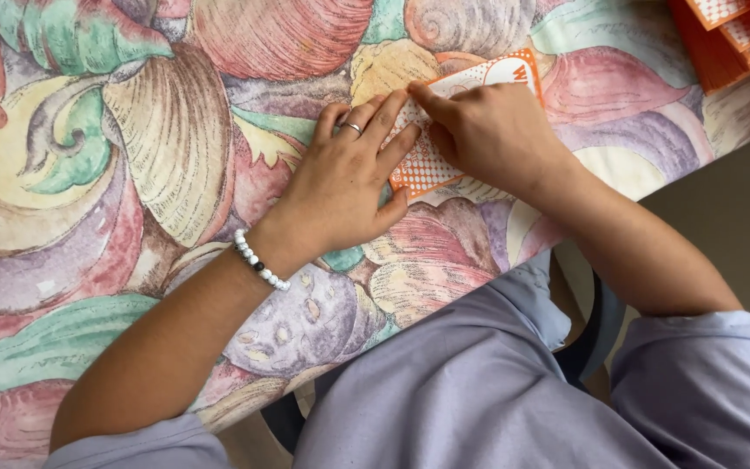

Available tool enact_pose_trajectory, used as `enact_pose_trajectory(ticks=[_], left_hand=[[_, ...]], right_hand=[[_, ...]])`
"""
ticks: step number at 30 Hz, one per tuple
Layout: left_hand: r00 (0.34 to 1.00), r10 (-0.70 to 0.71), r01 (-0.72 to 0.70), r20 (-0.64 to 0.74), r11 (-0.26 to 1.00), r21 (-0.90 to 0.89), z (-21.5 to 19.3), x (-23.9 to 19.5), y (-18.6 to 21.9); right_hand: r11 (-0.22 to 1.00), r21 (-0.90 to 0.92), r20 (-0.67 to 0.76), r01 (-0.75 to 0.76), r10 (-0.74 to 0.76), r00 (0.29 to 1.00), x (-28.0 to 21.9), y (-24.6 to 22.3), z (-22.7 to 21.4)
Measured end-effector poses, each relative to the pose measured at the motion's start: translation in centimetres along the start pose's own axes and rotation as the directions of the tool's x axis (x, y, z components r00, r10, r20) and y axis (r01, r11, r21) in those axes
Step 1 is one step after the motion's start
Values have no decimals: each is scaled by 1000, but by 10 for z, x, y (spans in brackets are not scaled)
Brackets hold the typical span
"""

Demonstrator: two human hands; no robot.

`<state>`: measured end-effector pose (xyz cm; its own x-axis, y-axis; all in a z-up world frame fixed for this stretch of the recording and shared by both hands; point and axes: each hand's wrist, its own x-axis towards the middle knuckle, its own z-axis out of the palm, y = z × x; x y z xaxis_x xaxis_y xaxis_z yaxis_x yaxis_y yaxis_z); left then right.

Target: Folding flat paper bags into their final shape and stacking them neatly on a table.

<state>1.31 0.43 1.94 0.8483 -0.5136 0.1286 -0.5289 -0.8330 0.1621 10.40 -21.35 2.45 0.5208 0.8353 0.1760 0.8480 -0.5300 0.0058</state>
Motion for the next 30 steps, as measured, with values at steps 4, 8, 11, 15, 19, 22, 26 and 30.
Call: enact_pose_trajectory(ticks=[4, 8, 11, 15, 19, 22, 26, 30], left_hand=[[999, 13, -14, -46, 1000, -4, -1, -2, 0], [996, 24, -23, -84, 1000, 9, 3, -4, 0], [998, 34, -32, -47, 999, 38, 7, -6, 4], [999, 21, -20, -28, 999, 42, 6, -6, 7], [997, 43, -47, -62, 996, -72, 9, -8, 9], [992, 89, -80, -91, 992, 95, 8, -8, 16], [999, 25, -31, -42, 991, -129, 9, -6, 15], [996, 40, -49, -77, 992, -115, 7, -7, 9]], right_hand=[[966, -250, -184, -63, 17, 983, -9, 41, 11], [933, -321, -162, -162, 114, 980, -40, 90, 8], [857, -476, -164, -194, 131, 978, -53, 82, -5], [994, -96, -182, 56, -73, 981, -58, 22, -27], [960, 146, -152, 241, -219, 964, -74, -3, -22], [958, 172, -205, 230, -193, 959, -76, 0, -24], [949, 204, -226, 242, -195, 955, -83, 11, -29], [963, 205, -209, 175, -131, 969, -96, 25, -23]])
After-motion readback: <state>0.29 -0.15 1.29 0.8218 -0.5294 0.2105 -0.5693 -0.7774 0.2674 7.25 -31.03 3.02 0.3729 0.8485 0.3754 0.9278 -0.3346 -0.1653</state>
